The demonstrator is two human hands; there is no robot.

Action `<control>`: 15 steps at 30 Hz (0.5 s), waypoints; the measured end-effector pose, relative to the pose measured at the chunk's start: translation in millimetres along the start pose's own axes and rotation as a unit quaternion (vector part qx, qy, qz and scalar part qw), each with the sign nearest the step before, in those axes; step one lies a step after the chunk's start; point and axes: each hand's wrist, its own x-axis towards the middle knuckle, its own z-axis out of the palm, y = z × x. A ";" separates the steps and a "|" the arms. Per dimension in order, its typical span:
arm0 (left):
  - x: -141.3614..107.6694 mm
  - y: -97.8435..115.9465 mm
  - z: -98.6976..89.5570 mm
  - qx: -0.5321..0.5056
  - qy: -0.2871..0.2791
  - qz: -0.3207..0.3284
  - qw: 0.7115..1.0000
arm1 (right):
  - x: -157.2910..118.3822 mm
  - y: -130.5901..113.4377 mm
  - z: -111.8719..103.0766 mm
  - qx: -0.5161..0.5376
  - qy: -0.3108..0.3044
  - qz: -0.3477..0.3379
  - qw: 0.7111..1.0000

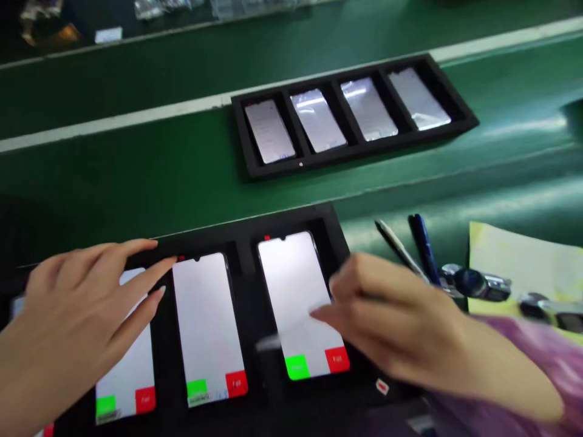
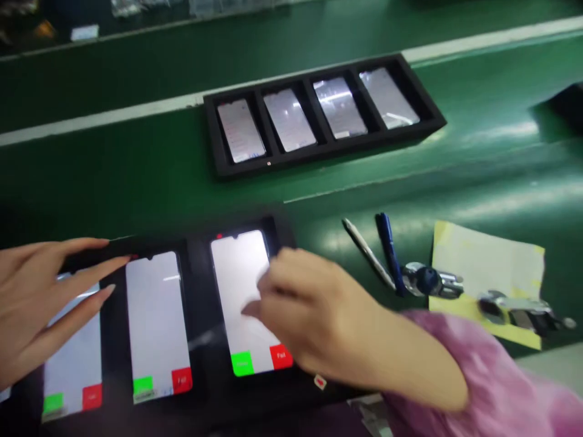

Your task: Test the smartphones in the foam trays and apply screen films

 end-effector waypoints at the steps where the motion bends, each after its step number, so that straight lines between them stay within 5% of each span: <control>1: 0.9 -2.4 0.0 0.033 -0.015 -0.008 0.999 | 13.0 5.2 0.4 0.028 0.033 0.041 0.998; 6: 13.5 -8.3 2.8 0.016 0.023 -0.009 1.000 | 44.1 23.8 8.5 0.179 0.147 0.212 0.949; 10: 19.8 -10.4 4.3 0.012 0.067 0.011 0.998 | 35.5 19.6 10.0 0.209 0.178 0.228 0.934; 15: 25.5 -10.6 2.0 -0.039 0.057 -0.004 0.998 | 21.4 11.1 9.2 0.208 0.190 0.230 0.932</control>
